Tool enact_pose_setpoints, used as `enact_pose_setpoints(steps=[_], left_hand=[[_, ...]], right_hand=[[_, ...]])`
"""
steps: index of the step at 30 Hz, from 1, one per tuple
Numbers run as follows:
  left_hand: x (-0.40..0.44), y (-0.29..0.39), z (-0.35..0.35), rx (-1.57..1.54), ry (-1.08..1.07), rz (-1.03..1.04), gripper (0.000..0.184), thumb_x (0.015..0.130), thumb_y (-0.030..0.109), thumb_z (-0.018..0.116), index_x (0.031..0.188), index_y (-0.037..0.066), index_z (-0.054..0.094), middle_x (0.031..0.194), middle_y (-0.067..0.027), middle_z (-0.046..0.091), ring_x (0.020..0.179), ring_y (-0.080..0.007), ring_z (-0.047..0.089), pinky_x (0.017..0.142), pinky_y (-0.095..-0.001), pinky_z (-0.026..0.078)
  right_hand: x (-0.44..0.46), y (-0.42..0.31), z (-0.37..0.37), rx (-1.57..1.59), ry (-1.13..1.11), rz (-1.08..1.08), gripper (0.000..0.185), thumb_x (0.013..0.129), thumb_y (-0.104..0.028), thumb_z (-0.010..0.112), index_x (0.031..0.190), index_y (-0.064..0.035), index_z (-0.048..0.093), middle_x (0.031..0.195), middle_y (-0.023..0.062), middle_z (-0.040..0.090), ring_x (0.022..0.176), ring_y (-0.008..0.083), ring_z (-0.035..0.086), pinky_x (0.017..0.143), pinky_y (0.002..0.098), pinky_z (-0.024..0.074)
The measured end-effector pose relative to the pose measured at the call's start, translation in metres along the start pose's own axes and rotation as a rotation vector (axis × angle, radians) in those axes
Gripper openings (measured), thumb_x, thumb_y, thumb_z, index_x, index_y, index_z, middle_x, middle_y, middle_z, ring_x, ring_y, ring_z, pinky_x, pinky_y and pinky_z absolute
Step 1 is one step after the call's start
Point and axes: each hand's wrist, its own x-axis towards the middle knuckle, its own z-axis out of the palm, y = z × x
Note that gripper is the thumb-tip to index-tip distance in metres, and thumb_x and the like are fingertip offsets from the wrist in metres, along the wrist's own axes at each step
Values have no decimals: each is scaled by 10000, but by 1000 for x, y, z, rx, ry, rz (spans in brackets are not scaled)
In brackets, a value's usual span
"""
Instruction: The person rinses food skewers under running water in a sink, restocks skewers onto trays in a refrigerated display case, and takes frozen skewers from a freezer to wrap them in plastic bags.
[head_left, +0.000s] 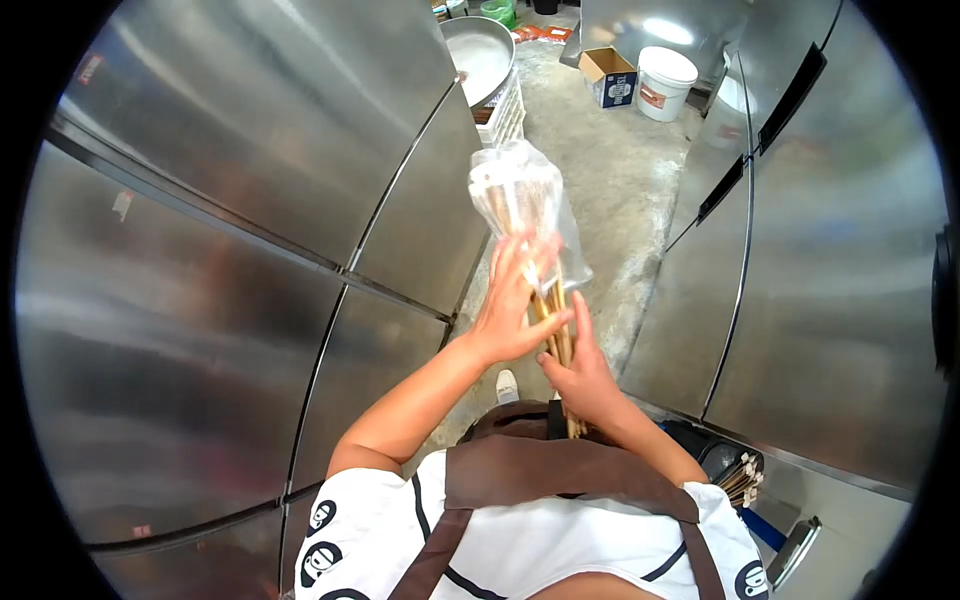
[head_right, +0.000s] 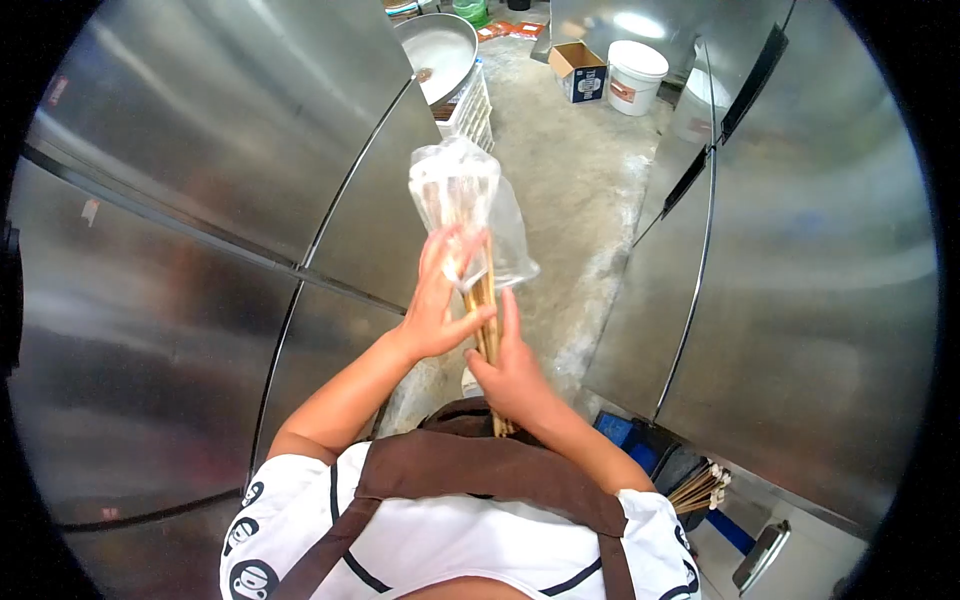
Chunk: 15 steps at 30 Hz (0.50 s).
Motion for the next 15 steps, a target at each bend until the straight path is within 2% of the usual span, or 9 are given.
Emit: enact_pose_setpoints(steps=[1, 3, 4, 6, 7, 8, 12, 14, 15], left_hand=[[8, 2, 4, -11, 130, -148, 766, 731, 223, 677, 1367, 27, 297, 1310, -168, 398, 1229, -351, 371, 1073, -464, 186], [15, -4, 4, 36, 257, -358, 877, 750, 157, 643, 1421, 30, 94, 1434, -160, 242, 1273, -350, 325, 1089, -416, 161], [14, -9, 3, 28, 252, -357, 877, 750, 157, 643, 1421, 30, 94, 1434, -160, 242, 1273, -350, 325, 1089, -416, 161], [8, -21, 1, -387, 487, -434, 846, 753, 114, 626, 1415, 13, 108, 1412, -160, 292, 1290, -325, 314, 1094, -400, 141], [2, -23, -4, -181, 412, -438, 825, 759, 74, 601, 1410, -5, 100, 1290, -146, 465, 1273, -292, 353, 1071, -406, 209], [-4, -24, -12, -185, 411, -439, 825, 759, 74, 601, 1410, -5, 100, 1290, -146, 465, 1273, -292, 353, 1071, -406, 209], [-16, -32, -27, 44, 178, -221, 770, 774, 41, 576, 1404, -20, 137, 912, -60, 648, 1098, -237, 530, 970, -378, 368], [-30, -49, -20, -228, 131, -295, 728, 793, 49, 567, 1398, -28, 168, 798, -31, 599, 884, -184, 587, 965, -381, 373], [-34, -50, -18, -329, 126, -346, 707, 799, 33, 564, 1390, -44, 182, 711, -7, 519, 734, -133, 550, 944, -378, 391]], right_hand=[[7, -27, 1, -34, -76, 177, 853, 785, -86, 591, 1417, -43, 20, 1013, 266, 563, 814, 371, 598, 718, 446, 466], [9, -29, 20, -92, -84, 100, 851, 785, -97, 577, 1409, -25, 2, 1032, 313, 538, 834, 433, 576, 716, 468, 462], [10, -32, 27, -144, -97, 19, 851, 786, -109, 562, 1401, -7, -17, 1050, 359, 514, 854, 494, 554, 714, 489, 458], [12, -36, 32, -118, -149, 51, 869, 774, -109, 567, 1394, 17, -28, 1041, 359, 515, 855, 500, 547, 715, 496, 457], [12, -35, 35, -74, -173, -12, 871, 781, -118, 567, 1395, 15, -37, 1031, 349, 524, 851, 497, 550, 716, 491, 455], [11, -33, 38, -31, -198, -76, 874, 787, -127, 566, 1396, 13, -45, 1022, 339, 533, 847, 494, 554, 718, 485, 453], [3, -14, 48, 91, -293, -79, 903, 800, -134, 580, 1404, -12, -79, 1000, 298, 549, 820, 436, 587, 715, 431, 462], [2, -11, 47, 197, -396, -39, 951, 808, -157, 617, 1409, -37, -110, 962, 241, 555, 786, 335, 606, 711, 377, 461], [1, -5, 48, 198, -390, -32, 951, 808, -157, 617, 1409, -37, -110, 962, 241, 555, 786, 335, 606, 711, 377, 461]])
